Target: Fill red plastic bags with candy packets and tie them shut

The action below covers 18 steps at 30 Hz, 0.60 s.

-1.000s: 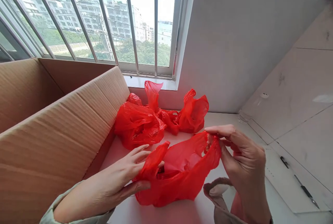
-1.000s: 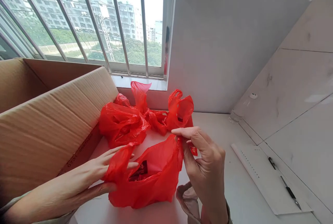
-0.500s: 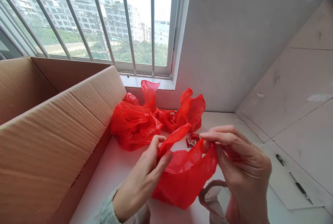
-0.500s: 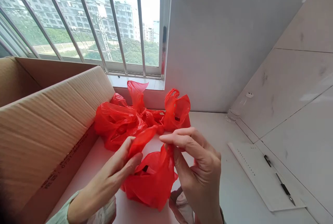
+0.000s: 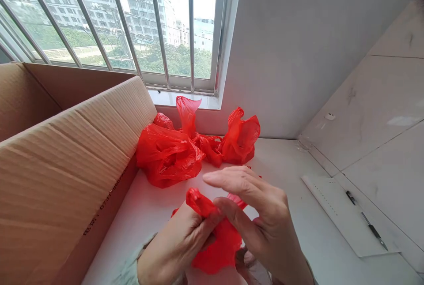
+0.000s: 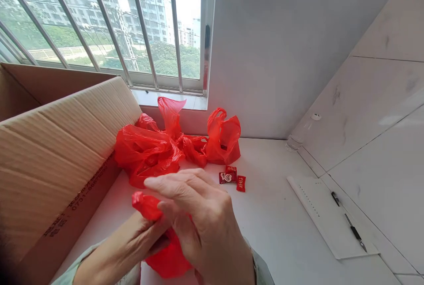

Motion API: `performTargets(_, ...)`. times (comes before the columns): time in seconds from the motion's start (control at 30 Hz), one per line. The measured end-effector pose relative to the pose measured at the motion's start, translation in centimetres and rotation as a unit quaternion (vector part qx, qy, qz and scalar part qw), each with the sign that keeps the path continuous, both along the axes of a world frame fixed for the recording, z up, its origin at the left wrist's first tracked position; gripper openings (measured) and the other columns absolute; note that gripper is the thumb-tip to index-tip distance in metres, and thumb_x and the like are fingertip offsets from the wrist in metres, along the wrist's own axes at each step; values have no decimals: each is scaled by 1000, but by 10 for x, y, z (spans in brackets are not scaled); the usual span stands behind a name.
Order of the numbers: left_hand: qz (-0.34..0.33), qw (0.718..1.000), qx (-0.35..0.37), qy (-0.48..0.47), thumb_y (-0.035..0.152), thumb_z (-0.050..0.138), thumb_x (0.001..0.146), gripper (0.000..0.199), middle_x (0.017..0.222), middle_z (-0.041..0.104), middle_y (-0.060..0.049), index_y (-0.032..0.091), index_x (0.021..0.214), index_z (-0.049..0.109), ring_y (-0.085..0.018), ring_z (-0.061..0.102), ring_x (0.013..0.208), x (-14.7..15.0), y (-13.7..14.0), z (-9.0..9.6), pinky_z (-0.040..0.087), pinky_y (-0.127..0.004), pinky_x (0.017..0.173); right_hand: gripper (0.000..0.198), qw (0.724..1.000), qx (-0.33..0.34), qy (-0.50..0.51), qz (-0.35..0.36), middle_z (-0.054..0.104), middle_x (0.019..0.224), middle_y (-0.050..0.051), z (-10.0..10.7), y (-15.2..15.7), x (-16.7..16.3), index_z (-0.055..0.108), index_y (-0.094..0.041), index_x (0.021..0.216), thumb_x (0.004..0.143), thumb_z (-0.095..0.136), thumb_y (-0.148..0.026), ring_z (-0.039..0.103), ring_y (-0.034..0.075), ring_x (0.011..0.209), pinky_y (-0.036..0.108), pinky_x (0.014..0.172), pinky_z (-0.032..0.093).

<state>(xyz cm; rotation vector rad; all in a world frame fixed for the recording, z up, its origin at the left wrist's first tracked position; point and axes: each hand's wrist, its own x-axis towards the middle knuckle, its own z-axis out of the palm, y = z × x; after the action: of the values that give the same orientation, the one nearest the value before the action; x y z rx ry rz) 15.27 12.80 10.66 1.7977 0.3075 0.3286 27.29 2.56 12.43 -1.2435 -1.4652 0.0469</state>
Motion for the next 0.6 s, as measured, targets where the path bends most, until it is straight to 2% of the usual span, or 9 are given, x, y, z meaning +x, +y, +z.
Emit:
performTargets(0.07, 2, 997, -76, 14, 58, 40, 97, 51, 52, 37, 4, 19, 66, 47, -11, 34, 49, -3, 8, -4, 36, -22, 47, 36, 996, -52, -17, -71, 70, 118, 1, 0, -3, 12, 62, -26, 127, 92, 64, -21, 64, 16, 108, 27, 93, 51)
performTargets(0.13, 1, 988, -155, 22, 55, 40, 99, 52, 52, 41, 4, 18, 63, 44, -8, 33, 47, -6, 16, -7, 33, -20, 48, 22, 989, -99, -1, -111, 73, 104, 0, -1, -5, 21, 69, -26, 113, 91, 66, -29, 67, 14, 92, 24, 78, 53)
performTargets(0.2, 10, 981, -192, 19, 51, 38, 101, 53, 56, 49, 3, 16, 63, 49, -8, 38, 51, -7, 22, -9, 36, -19, 54, 8, 988, -107, 25, -111, 72, 84, -2, -1, -7, 23, 71, -24, 92, 92, 65, -28, 64, 11, 72, 21, 65, 51)
performTargets(0.27, 25, 979, -204, 12, 51, 41, 100, 52, 62, 54, 1, 15, 68, 57, -9, 42, 54, -6, 26, -7, 37, -19, 55, 10, 992, -103, 31, -70, 69, 76, -3, -1, -8, 19, 69, -22, 84, 92, 63, -24, 61, 10, 65, 21, 62, 50)
performTargets(0.37, 3, 978, -207, -10, 47, 55, 96, 37, 71, 60, -1, 15, 78, 61, -12, 50, 65, -6, 28, -1, 43, -20, 62, 10, 986, -145, -47, 63, 70, 78, -1, 0, -7, 11, 66, -21, 86, 94, 60, -22, 61, 10, 66, 20, 61, 49)
performTargets(0.43, -39, 979, -194, -40, 37, 63, 92, 23, 78, 61, -2, 16, 84, 60, -13, 53, 71, -6, 30, 2, 44, -21, 65, 15, 969, -190, -114, 113, 70, 78, -1, -1, -7, 10, 66, -20, 85, 96, 56, -23, 61, 11, 67, 20, 61, 48)
performTargets(0.5, -69, 985, -144, -59, 28, 64, 90, 16, 76, 59, -1, 16, 83, 57, -11, 50, 66, -7, 32, 2, 42, -20, 61, 18, 963, -208, -137, 106, 70, 77, -1, -2, -6, 13, 66, -21, 84, 97, 55, -24, 60, 11, 67, 21, 62, 48)
performTargets(0.6, -90, 994, 11, -56, 13, 59, 85, 13, 71, 58, 0, 17, 74, 52, -11, 49, 61, -9, 34, -3, 38, -20, 56, 10, 984, -157, -60, 52, 70, 79, -2, -4, -4, 22, 67, -21, 85, 93, 61, -23, 62, 11, 71, 21, 67, 49)
